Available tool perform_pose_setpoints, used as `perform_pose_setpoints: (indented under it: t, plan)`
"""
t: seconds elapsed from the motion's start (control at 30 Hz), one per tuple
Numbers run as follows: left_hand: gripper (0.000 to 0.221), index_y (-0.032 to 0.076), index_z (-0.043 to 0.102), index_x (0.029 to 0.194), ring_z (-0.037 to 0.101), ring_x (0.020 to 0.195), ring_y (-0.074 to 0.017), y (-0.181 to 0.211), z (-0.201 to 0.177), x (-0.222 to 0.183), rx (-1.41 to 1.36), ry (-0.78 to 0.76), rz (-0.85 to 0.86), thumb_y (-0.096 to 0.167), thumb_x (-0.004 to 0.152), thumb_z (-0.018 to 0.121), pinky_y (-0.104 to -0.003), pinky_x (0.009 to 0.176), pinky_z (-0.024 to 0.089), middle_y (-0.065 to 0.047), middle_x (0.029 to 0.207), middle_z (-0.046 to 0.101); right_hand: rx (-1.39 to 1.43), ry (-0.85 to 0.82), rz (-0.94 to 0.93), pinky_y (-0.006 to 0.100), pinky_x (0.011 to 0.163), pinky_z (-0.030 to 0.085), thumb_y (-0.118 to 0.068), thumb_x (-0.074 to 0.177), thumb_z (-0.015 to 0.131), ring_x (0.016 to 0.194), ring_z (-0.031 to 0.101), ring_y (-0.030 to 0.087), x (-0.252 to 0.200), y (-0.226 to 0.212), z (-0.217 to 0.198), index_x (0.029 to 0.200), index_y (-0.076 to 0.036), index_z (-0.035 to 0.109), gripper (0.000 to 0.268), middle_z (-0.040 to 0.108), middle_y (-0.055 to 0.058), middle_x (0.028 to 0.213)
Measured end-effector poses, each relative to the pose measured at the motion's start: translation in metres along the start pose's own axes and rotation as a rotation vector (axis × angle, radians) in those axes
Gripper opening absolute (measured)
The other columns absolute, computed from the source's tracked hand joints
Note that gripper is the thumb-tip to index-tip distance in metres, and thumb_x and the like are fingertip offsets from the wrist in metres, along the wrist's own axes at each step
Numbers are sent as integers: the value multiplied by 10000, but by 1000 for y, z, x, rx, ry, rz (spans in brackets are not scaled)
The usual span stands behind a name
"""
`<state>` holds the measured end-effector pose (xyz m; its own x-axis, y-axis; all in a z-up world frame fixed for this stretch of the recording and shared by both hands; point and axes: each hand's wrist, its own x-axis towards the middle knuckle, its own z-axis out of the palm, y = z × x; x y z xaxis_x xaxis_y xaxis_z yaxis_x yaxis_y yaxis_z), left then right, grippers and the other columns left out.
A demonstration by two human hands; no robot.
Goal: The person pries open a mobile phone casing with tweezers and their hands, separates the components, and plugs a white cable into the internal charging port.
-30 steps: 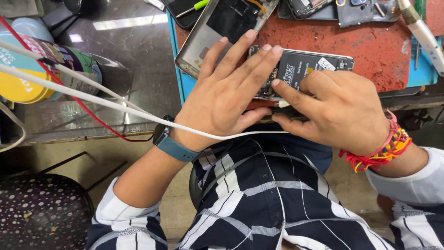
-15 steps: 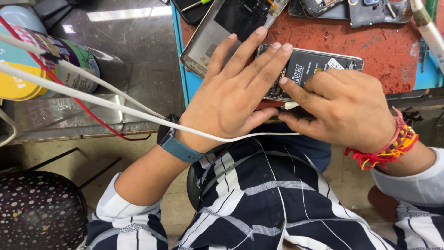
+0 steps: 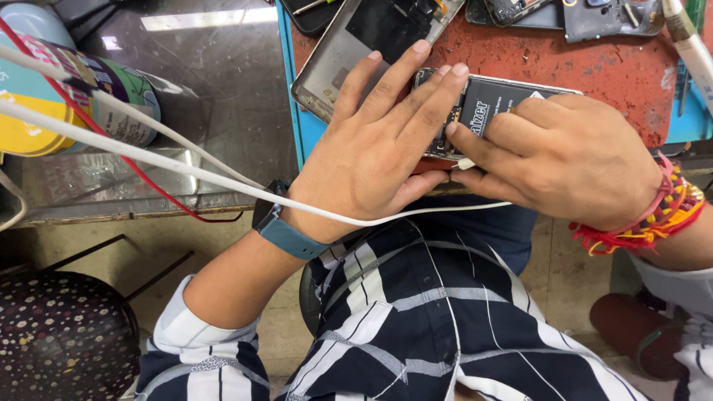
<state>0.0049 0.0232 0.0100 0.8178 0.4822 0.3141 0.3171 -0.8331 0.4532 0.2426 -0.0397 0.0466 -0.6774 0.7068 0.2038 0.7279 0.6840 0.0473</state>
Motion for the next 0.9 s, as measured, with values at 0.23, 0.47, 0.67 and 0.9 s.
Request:
perform_pose_setpoints:
  t: [0.23,0.47,0.67,0.9]
  plan:
    - [962,36,335,1597,307,1570,-336,1,-1,-1,-6,16,4,375,877,877,-573,1295,234,-118,1595,495,78,23,41,334,591,495,-393,815,809,666,601,179,-2,4,4,1128,-106,771,427,570,6,785]
    - [931,41,353,1588,308,1569,-335,1,-1,-1,18,-4,-7,384,890,865,-572,1292,234,-121,1585,500,42,71,54,319,561,481,-417,803,826,628,600,175,-6,4,8,1081,-107,773,420,565,1,757]
    - [929,38,352,1587,308,1567,-333,2,-1,1,18,-10,-12,374,887,861,-574,1294,227,-134,1576,503,40,59,23,321,584,500,-406,821,797,646,604,171,-1,4,7,1108,-117,754,409,560,5,766]
    - [923,38,362,1582,313,1560,-329,4,-1,3,37,-28,-13,377,878,854,-576,1289,225,-143,1568,507,73,-5,-12,323,625,519,-424,846,779,699,607,165,3,6,3,1159,-113,753,443,563,-12,776]
